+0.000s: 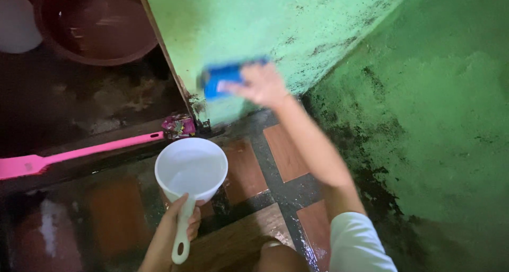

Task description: The person scrubs a green-painted wall corner with a blue scrub brush while holding a white plastic scoop. They repeatedly dip the brush into the scoop and scrub the same wall section, then rinse the scoop in a larger bucket and continue scrubbing.

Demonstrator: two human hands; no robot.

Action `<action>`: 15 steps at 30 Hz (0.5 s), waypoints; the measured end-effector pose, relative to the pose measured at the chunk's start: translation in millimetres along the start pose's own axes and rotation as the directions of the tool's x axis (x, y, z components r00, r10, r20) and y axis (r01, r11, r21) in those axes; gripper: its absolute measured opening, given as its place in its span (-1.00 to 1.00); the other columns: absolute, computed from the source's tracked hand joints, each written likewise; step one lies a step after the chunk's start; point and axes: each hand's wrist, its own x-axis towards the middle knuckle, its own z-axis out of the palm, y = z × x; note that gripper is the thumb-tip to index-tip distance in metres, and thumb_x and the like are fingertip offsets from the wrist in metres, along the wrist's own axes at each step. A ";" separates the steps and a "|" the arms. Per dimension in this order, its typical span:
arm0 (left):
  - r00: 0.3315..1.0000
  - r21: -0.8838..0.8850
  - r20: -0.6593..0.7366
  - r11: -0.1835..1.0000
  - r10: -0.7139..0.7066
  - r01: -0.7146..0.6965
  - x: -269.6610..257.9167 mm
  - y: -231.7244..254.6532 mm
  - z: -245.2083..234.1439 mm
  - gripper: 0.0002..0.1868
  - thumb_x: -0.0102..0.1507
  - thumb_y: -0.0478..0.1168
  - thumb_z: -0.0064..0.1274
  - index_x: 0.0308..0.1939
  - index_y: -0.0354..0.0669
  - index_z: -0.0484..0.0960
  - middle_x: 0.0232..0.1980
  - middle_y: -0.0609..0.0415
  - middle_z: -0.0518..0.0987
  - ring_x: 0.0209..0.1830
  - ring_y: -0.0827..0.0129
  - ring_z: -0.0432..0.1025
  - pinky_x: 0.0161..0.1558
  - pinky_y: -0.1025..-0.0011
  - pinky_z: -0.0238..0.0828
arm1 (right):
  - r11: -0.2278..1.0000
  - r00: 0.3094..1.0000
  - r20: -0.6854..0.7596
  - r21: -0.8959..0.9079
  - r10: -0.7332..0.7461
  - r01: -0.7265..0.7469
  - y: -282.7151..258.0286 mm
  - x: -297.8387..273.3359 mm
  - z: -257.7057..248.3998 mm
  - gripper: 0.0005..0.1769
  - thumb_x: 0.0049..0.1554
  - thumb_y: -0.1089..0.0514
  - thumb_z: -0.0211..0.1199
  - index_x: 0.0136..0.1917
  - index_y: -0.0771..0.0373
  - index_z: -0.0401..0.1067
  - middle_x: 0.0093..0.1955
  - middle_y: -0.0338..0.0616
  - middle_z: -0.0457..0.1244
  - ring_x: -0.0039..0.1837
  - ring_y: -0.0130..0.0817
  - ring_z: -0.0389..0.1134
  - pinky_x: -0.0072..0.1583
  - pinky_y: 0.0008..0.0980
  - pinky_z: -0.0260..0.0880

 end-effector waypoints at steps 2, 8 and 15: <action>0.996 0.127 -0.003 0.988 0.094 -0.093 29.7 -16.5 -27.7 -0.50 0.26 -0.03 0.05 0.00 -0.49 0.58 -0.66 0.06 0.23 -0.84 0.40 0.02 -0.79 0.42 -0.14 | 0.977 0.781 -0.606 -0.211 -0.150 0.025 -1.4 -5.3 -52.4 -0.42 0.25 -0.43 0.13 -0.36 -0.02 0.42 -0.51 -0.43 0.18 -0.42 -0.52 0.16 -0.37 -0.44 0.05; 0.992 0.247 -0.125 0.969 0.013 0.018 -28.9 30.4 57.3 -0.44 0.37 0.07 -0.09 0.13 -0.43 0.54 -0.54 0.10 0.16 -0.71 0.47 -0.03 -0.67 0.45 -0.11 | 0.812 0.430 -0.902 0.231 -0.027 0.536 25.9 19.2 -28.6 -0.79 0.07 0.24 0.51 -0.08 0.18 0.48 -0.19 -0.25 0.32 -0.18 -0.42 0.34 -0.14 -0.42 0.42; 0.999 0.211 -0.031 0.977 0.025 -0.018 43.4 1.9 -0.9 -0.26 0.38 0.22 -0.25 0.21 -0.46 0.52 -0.57 0.04 0.22 -0.77 0.38 -0.01 -0.71 0.36 -0.14 | 0.569 0.517 -0.466 -0.821 -0.718 0.051 152.0 -1.3 158.1 -0.31 0.29 -0.17 0.42 0.55 -0.49 0.14 -0.03 -0.27 0.05 -0.10 -0.39 0.05 -0.22 -0.42 -0.11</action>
